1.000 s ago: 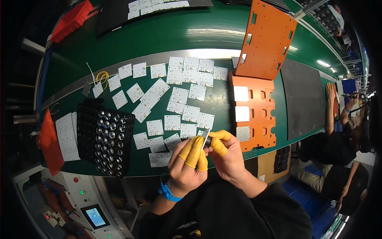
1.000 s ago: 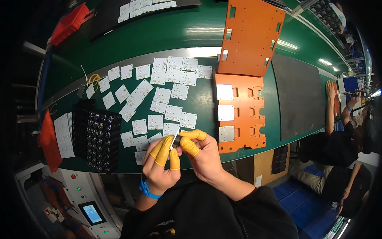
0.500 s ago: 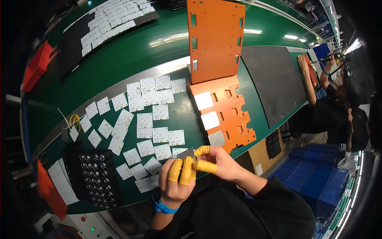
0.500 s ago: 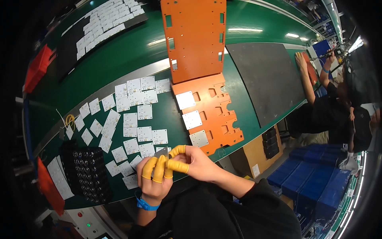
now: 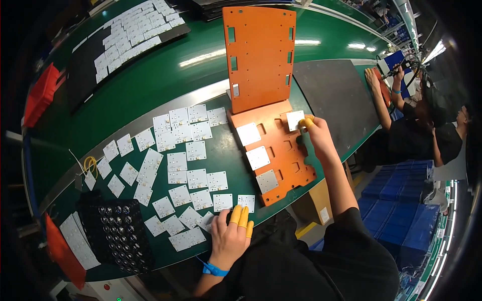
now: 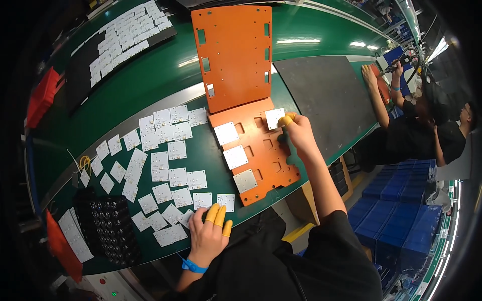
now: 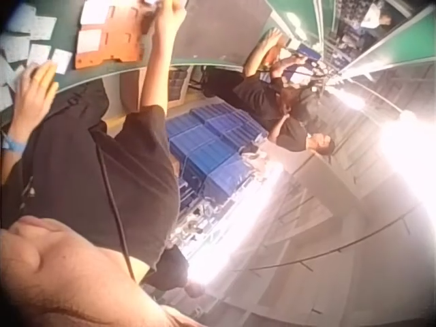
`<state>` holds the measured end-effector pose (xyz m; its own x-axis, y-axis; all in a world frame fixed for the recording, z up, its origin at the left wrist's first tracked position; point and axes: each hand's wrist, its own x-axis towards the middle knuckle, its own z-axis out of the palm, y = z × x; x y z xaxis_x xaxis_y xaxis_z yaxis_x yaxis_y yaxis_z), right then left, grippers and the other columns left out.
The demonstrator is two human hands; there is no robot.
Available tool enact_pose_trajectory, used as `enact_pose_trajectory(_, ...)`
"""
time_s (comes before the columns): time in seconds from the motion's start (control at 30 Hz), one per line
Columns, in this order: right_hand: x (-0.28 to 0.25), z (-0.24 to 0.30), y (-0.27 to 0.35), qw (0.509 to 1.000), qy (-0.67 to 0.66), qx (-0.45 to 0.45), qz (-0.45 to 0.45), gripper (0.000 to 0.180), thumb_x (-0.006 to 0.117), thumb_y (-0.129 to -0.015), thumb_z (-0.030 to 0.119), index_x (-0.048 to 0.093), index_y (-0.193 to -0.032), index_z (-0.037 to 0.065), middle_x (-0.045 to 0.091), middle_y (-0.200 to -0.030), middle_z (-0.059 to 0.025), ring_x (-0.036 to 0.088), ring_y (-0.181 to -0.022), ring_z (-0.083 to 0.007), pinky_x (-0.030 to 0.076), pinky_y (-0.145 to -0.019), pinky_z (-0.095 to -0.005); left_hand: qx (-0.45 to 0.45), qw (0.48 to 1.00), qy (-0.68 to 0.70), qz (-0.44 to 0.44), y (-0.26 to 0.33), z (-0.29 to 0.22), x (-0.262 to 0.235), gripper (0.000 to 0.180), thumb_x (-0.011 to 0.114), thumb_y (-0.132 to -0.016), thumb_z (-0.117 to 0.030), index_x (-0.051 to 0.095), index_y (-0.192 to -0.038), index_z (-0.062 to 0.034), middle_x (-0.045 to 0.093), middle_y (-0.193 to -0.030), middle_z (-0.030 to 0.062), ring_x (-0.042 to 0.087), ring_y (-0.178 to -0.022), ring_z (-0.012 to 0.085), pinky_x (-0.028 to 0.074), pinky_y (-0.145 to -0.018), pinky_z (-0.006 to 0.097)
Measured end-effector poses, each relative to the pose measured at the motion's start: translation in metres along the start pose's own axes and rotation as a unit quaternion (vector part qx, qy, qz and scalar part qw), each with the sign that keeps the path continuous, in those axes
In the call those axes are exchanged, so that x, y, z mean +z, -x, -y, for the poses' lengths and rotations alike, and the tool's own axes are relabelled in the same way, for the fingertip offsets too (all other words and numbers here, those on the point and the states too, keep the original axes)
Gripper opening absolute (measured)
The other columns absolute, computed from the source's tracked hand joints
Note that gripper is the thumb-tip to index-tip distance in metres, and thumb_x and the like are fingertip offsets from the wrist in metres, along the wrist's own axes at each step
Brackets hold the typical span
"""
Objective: Assembling small lens components onto LED boards at a factory workstation.
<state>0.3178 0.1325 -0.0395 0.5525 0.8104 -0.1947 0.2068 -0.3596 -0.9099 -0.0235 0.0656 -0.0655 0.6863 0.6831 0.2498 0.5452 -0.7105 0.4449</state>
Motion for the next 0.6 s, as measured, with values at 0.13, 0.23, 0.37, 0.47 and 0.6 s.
enact_pose_trajectory(0.13, -0.004, -0.008, -0.019, 0.998, 0.044, 0.055, 0.004, 0.024, 0.056, -0.09, 0.016, 0.068, -0.093, -0.005, 0.063, -0.079, -0.0026, 0.053, -0.074, -0.009, 0.043, -0.067, -0.0266, 0.006, 0.995, -0.042, 0.088, 0.011, -0.004, 0.007, 0.045, 0.067, -0.086, -0.028, 0.064, -0.119, 0.0014, 0.054, -0.131, 0.0152, 0.04, -0.121, 0.0362, 0.035, -0.096, 0.05)
enact_pose_trajectory(0.23, 0.0, -0.001, -0.021, 0.994, 0.084, 0.073, 0.021, 0.024, 0.055, -0.091, 0.016, 0.069, -0.094, -0.004, 0.064, -0.079, -0.0045, 0.054, -0.071, -0.01, 0.043, -0.064, -0.027, 0.014, 0.994, -0.055, 0.092, 0.013, -0.004, 0.008, 0.046, 0.067, -0.086, -0.029, 0.063, -0.121, 0.0009, 0.053, -0.132, 0.0149, 0.039, -0.122, 0.0364, 0.034, -0.097, 0.049)
enact_pose_trajectory(0.37, 0.002, 0.005, -0.023, 0.986, 0.084, 0.136, 0.058, 0.026, 0.053, -0.093, 0.018, 0.067, -0.096, -0.004, 0.063, -0.078, -0.0053, 0.057, -0.068, -0.0122, 0.045, -0.064, -0.0277, 0.016, 0.994, -0.061, 0.092, 0.015, -0.004, 0.01, 0.047, 0.067, -0.086, -0.03, 0.062, -0.122, 0.0, 0.053, -0.13, 0.014, 0.04, -0.12, 0.0357, 0.034, -0.097, 0.049)
enact_pose_trajectory(0.47, 0.001, 0.005, -0.025, 0.983, 0.087, 0.143, 0.071, 0.026, 0.053, -0.093, 0.018, 0.067, -0.097, -0.004, 0.064, -0.08, -0.0065, 0.057, -0.068, -0.0119, 0.045, -0.064, -0.0282, 0.007, 0.996, -0.062, 0.067, 0.01, -0.006, 0.007, 0.037, 0.065, -0.088, -0.031, 0.068, -0.115, -0.0049, 0.062, -0.111, 0.0096, 0.044, -0.116, 0.0324, 0.035, -0.097, 0.047)
enact_pose_trajectory(0.6, -0.009, -0.003, -0.035, 0.982, 0.094, 0.114, 0.114, 0.027, 0.053, -0.092, 0.019, 0.067, -0.095, -0.004, 0.063, -0.077, -0.0048, 0.054, -0.064, -0.0092, 0.042, -0.06, -0.0259, 0.029, 0.992, -0.073, 0.098, 0.019, -0.008, 0.008, 0.038, 0.063, -0.089, -0.029, 0.066, -0.119, -0.006, 0.062, -0.11, 0.008, 0.044, -0.114, 0.0301, 0.035, -0.1, 0.046)
